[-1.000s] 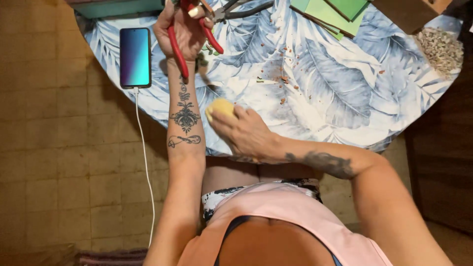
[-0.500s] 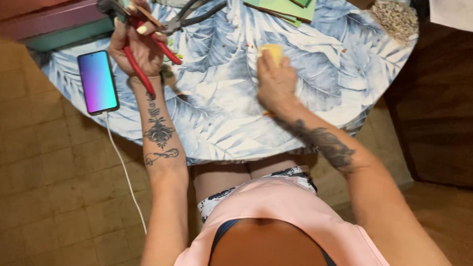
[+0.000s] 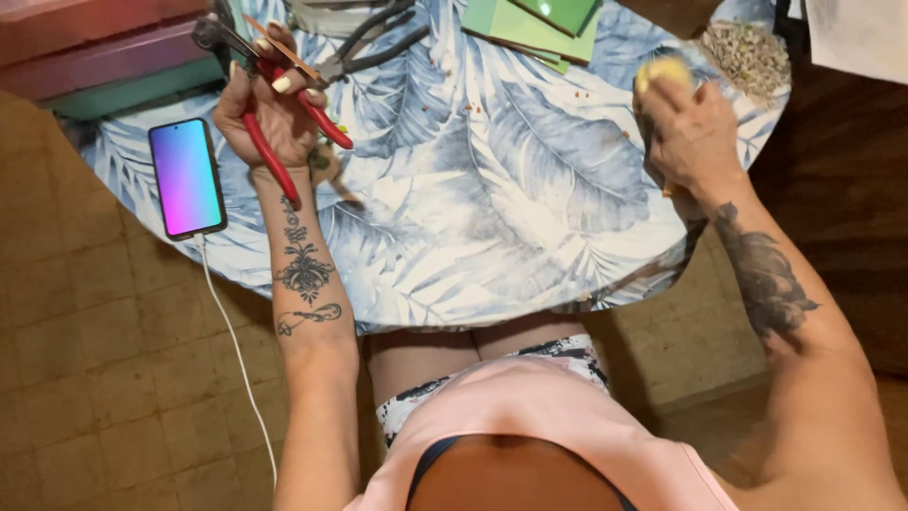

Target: Cutting small green tiles using tile nippers and cleaning the workspace with a sponge

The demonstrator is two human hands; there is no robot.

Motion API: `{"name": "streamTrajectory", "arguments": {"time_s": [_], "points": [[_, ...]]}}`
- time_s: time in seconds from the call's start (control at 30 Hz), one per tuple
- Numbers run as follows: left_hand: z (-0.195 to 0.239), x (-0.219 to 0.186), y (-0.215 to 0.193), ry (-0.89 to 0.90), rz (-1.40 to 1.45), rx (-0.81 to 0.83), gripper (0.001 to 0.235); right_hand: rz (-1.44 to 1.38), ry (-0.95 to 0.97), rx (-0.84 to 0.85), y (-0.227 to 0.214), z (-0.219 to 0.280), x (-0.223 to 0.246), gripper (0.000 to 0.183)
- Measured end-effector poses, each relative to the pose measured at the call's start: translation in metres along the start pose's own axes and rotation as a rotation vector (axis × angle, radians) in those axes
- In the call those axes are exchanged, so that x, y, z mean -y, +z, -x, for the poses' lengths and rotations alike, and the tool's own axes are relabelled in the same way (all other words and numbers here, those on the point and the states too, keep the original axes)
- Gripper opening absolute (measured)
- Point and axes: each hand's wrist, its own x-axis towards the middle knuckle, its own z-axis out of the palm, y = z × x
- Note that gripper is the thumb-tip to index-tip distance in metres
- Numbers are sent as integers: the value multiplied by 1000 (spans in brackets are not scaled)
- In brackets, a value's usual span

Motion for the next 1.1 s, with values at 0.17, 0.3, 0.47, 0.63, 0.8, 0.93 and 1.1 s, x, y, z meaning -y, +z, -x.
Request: {"name": "streamTrajectory", "arguments": {"time_s": [0.17, 0.3, 0.47, 0.63, 0.8, 0.93, 1.1], "points": [[-4, -1, -2, 29, -51, 53, 31, -30, 56, -239, -25, -42, 28, 28], [-1, 2, -2, 52, -44, 11, 35, -358, 68, -190, -83, -95, 96, 40], [-4, 3, 7, 45, -21, 47, 31, -760, 174, 333, -106, -152, 205, 42], [-3, 7, 15, 54, 72, 2, 29, -544, -115, 170, -80, -177, 233, 54], [-5, 11, 16, 20, -10, -18, 24, -445, 20, 113, -59, -196, 225, 37], [-4, 12, 15, 10, 26, -10, 26, -379, 104, 230, -41, -202, 237, 41], [-5, 13, 13, 25, 35, -19, 27, -212, 299, 580, -41, -206, 209, 56]]}}
